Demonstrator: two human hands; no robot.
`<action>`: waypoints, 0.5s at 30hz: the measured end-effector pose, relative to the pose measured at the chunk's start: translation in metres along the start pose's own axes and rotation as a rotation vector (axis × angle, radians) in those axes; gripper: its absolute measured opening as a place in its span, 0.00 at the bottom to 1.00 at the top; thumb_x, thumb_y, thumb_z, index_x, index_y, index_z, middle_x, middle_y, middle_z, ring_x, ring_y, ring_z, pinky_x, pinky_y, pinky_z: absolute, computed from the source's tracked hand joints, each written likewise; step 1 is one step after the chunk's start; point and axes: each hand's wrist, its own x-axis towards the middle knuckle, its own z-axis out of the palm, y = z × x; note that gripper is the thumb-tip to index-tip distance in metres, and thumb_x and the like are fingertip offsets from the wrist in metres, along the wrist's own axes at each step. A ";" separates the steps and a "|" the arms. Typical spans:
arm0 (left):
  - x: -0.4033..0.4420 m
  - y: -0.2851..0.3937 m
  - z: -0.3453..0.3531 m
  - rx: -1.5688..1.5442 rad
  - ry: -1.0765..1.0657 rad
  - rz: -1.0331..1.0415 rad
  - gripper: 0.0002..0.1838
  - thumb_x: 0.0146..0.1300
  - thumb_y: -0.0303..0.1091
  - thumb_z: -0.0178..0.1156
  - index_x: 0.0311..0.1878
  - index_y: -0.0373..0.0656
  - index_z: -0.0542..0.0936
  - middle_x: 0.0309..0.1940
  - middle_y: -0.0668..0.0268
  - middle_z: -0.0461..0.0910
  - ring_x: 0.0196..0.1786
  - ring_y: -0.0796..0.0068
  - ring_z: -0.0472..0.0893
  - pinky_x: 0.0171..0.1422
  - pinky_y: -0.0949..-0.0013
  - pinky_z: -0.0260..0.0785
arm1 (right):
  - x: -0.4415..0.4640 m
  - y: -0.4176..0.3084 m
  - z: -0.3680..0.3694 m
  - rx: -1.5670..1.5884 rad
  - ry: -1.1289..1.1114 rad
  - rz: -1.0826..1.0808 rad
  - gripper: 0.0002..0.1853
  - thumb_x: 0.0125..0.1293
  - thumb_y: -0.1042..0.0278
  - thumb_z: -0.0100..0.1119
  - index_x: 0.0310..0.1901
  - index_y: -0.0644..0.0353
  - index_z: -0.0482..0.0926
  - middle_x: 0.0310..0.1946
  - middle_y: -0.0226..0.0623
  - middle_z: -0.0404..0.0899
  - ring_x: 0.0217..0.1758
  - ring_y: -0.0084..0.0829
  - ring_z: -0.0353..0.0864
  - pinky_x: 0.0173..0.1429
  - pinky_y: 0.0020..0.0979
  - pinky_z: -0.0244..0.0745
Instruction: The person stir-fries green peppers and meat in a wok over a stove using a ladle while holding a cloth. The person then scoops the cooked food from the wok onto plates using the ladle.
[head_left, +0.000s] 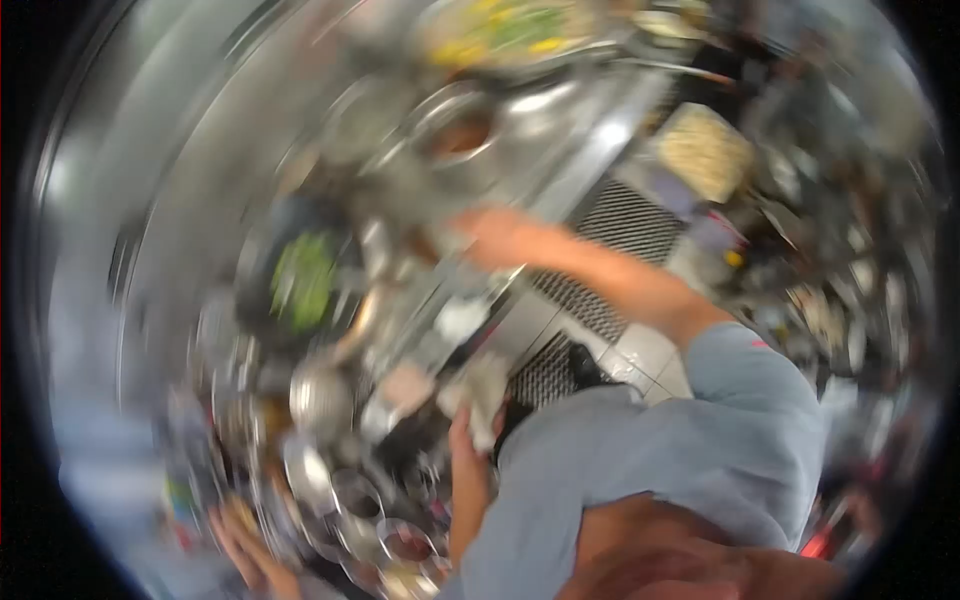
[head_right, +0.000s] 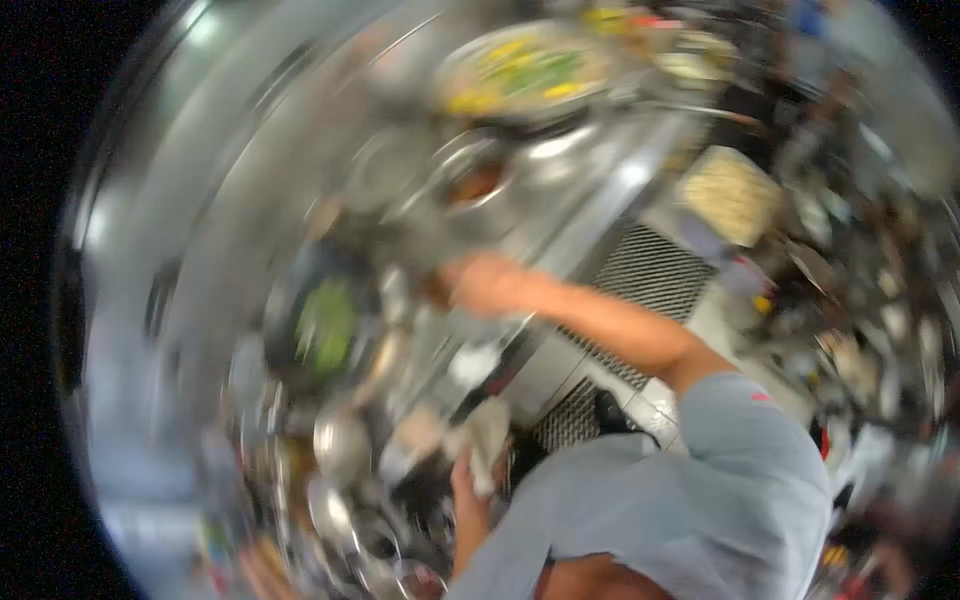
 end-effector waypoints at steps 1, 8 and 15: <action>-0.001 -0.006 -0.021 -0.038 0.010 -0.014 0.30 0.71 0.50 0.45 0.68 0.37 0.62 0.52 0.47 0.77 0.36 0.68 0.80 0.35 0.77 0.73 | 0.015 -0.028 -0.001 0.132 0.020 -0.018 0.20 0.61 0.59 0.56 0.52 0.61 0.73 0.41 0.54 0.80 0.47 0.52 0.79 0.52 0.46 0.74; -0.023 0.027 -0.073 -0.143 -0.114 0.130 0.32 0.71 0.56 0.43 0.65 0.38 0.63 0.46 0.50 0.79 0.32 0.70 0.79 0.28 0.74 0.71 | 0.120 -0.062 0.136 -0.034 -0.340 0.097 0.26 0.60 0.60 0.56 0.59 0.63 0.69 0.45 0.55 0.79 0.51 0.53 0.77 0.54 0.46 0.72; -0.055 0.085 -0.126 -0.350 -0.079 0.289 0.43 0.63 0.68 0.47 0.69 0.42 0.59 0.54 0.43 0.73 0.37 0.55 0.83 0.29 0.55 0.83 | 0.077 -0.120 0.200 1.255 -0.223 0.575 0.28 0.57 0.77 0.57 0.62 0.62 0.66 0.24 0.34 0.71 0.17 0.25 0.71 0.21 0.28 0.65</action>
